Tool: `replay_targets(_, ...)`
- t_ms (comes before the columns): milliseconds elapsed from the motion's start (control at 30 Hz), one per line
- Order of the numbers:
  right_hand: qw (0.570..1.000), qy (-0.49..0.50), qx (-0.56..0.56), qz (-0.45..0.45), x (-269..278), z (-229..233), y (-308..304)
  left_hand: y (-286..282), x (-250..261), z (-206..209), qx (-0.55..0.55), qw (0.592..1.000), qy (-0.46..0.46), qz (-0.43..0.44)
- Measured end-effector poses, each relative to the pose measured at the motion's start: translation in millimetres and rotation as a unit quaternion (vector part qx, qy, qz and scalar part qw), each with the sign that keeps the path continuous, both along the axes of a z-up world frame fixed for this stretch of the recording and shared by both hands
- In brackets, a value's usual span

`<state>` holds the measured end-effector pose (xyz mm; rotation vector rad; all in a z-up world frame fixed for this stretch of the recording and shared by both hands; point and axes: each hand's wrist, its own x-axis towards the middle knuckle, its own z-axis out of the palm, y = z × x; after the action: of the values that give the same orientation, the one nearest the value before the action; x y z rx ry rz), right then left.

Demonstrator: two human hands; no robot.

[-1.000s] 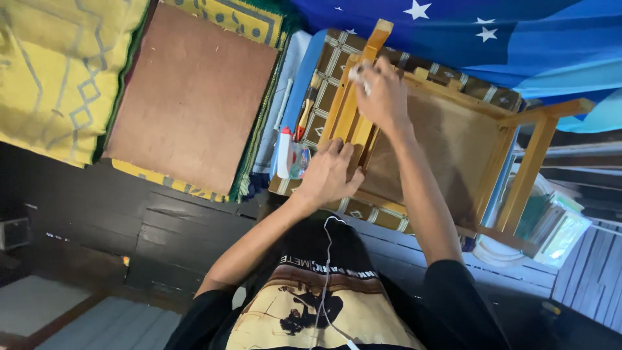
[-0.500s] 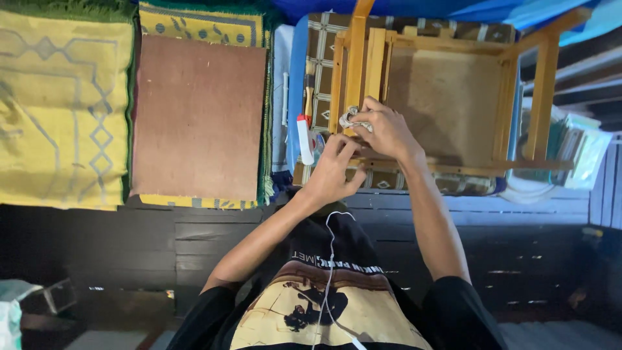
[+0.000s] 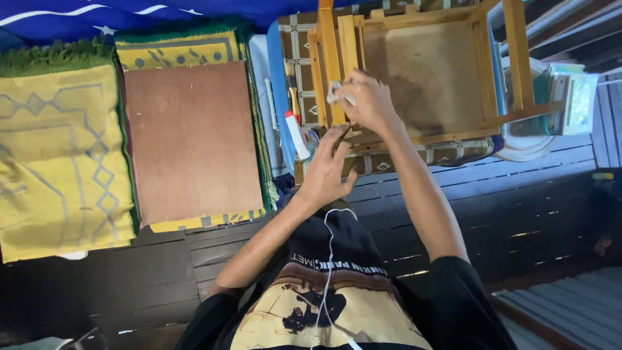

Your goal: Clean a small wooden bench using a cloth and spray cleaner.

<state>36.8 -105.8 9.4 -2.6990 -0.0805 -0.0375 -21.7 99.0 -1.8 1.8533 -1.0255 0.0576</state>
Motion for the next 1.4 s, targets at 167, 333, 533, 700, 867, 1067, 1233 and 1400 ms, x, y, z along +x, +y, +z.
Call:
replay_targets(167, 0.996, -0.078, 0.032, -0.043, 53, -60, -23, 3, 2, 2, 0.024, 1.0, -0.017, -0.008)
replay_targets(333, 0.987, -0.141, -0.008, -0.069, 78, -57, -20, 4, 3, 4, 0.019, 1.0, -0.015, -0.01)
replay_targets(533, 0.979, -0.181, -0.067, -0.07, 114, -64, -32, 6, 4, 12, 0.007, 1.0, 0.011, 0.011)
replay_targets(700, 0.983, -0.169, -0.042, -0.064, 144, -73, -36, 5, 4, 14, -0.001, 0.999, 0.03, 0.037)
replay_targets(867, 0.971, -0.223, -0.073, -0.046, 144, -72, -38, -4, 4, -1, -0.029, 0.994, 0.085, 0.066)
replay_targets(1067, 1.0, -0.014, -0.001, 0.028, 75, -35, -25, -21, 12, -10, -0.054, 0.989, 0.067, 0.123)
replay_targets(1233, 0.993, 0.026, 0.011, 0.111, 31, 7, -30, -31, 14, -7, -0.052, 0.984, 0.073, 0.151)
replay_targets(1400, 0.987, 0.053, 0.041, 0.144, 45, 5, -36, -42, 19, 7, -0.045, 0.981, 0.063, 0.176)
